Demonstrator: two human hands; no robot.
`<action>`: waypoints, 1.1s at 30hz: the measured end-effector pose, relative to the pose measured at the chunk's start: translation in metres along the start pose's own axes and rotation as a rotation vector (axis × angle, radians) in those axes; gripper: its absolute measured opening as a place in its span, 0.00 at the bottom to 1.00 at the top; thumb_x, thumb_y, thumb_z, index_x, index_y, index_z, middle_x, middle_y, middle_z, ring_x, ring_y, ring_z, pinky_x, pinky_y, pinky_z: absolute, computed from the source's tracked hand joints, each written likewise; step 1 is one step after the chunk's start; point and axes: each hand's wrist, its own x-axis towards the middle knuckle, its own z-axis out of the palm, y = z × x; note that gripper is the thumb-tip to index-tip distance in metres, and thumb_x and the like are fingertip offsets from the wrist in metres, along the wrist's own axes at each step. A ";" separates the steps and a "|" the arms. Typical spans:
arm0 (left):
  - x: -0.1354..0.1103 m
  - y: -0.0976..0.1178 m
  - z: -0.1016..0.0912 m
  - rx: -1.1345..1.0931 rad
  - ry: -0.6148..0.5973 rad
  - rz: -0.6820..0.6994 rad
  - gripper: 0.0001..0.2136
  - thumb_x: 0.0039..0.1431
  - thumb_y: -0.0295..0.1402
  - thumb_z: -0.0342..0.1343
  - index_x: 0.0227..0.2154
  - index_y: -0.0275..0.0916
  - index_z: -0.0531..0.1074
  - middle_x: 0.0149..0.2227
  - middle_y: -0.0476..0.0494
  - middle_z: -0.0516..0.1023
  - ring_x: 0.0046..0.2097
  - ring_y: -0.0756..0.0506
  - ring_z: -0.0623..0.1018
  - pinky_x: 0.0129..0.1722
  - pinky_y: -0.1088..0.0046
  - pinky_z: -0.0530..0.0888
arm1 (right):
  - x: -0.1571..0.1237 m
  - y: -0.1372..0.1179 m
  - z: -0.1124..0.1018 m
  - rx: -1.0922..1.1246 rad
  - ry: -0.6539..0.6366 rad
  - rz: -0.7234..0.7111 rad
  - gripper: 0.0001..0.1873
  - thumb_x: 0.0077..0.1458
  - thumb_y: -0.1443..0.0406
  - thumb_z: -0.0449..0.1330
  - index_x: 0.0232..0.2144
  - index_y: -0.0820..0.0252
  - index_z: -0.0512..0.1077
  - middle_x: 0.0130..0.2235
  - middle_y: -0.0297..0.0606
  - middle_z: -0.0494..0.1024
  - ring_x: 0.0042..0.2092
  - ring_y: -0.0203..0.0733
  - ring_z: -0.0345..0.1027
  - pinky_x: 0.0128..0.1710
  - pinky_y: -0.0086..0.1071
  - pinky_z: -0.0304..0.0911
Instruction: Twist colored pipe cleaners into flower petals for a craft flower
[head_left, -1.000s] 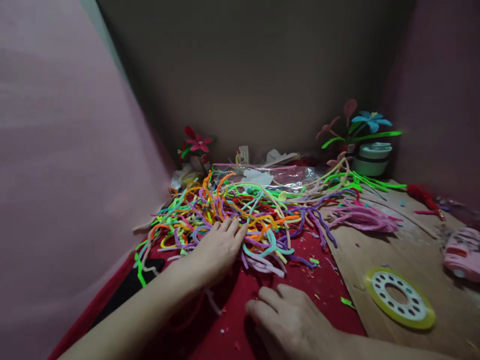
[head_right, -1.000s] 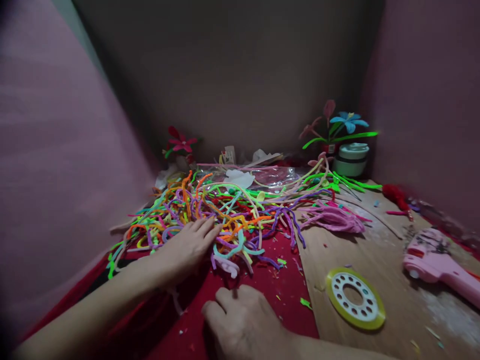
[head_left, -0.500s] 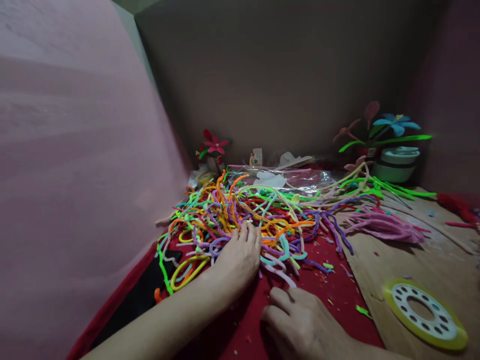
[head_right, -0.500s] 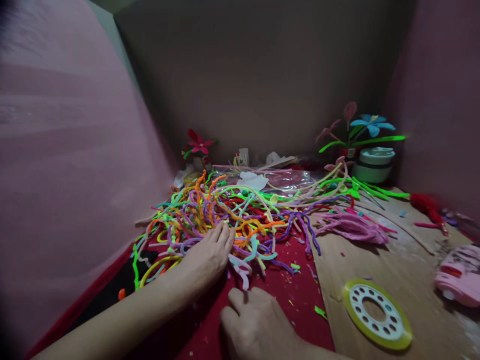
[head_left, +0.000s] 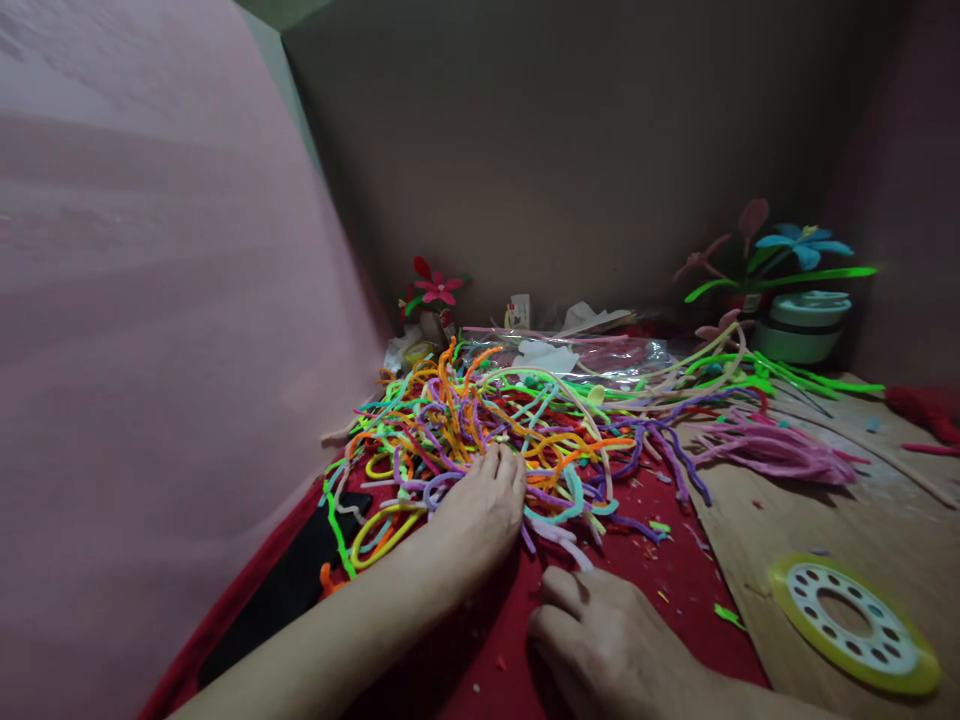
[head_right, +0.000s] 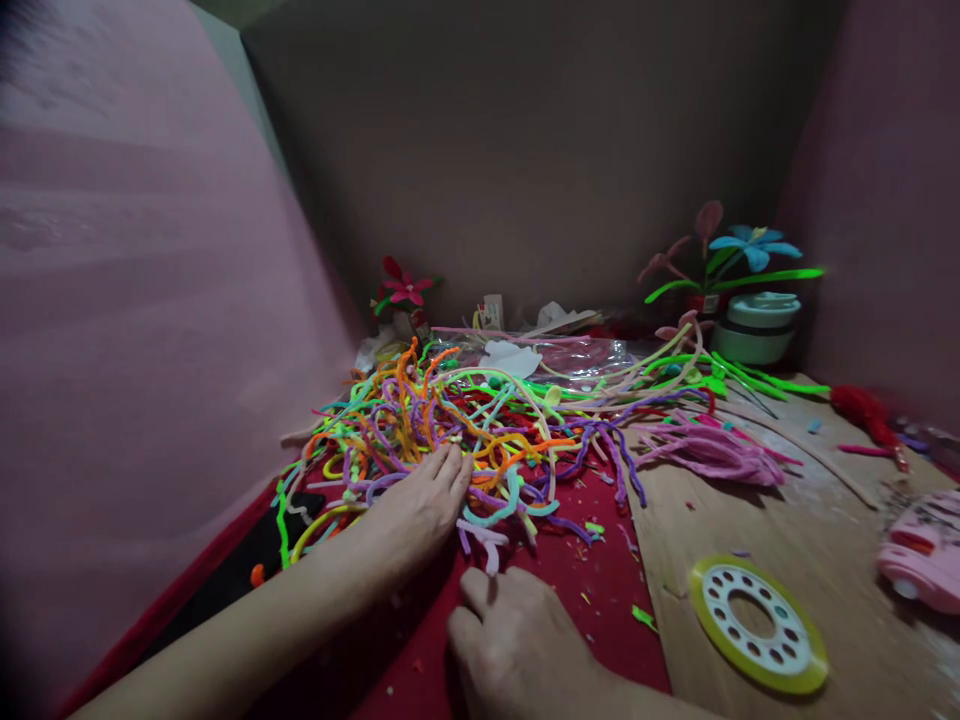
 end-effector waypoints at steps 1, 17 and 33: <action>0.000 -0.001 0.000 -0.006 0.000 0.002 0.22 0.58 0.22 0.37 0.55 0.21 0.58 0.55 0.23 0.63 0.58 0.35 0.63 0.53 0.57 0.66 | 0.000 0.000 0.000 0.007 -0.001 0.004 0.07 0.45 0.75 0.54 0.23 0.59 0.65 0.26 0.34 0.69 0.25 0.35 0.57 0.23 0.32 0.44; -0.004 0.008 -0.002 -0.040 0.027 -0.100 0.20 0.59 0.23 0.40 0.54 0.21 0.59 0.54 0.21 0.63 0.57 0.35 0.65 0.51 0.58 0.66 | 0.012 -0.012 -0.028 0.268 0.084 -0.029 0.11 0.51 0.75 0.49 0.28 0.65 0.71 0.24 0.38 0.70 0.25 0.35 0.61 0.22 0.28 0.52; -0.015 0.028 0.009 -0.097 0.135 -0.131 0.18 0.55 0.21 0.40 0.46 0.26 0.68 0.48 0.25 0.68 0.50 0.35 0.69 0.45 0.57 0.69 | 0.136 0.070 0.004 -0.084 -0.381 0.428 0.15 0.48 0.71 0.54 0.35 0.58 0.77 0.34 0.40 0.79 0.36 0.41 0.71 0.34 0.27 0.59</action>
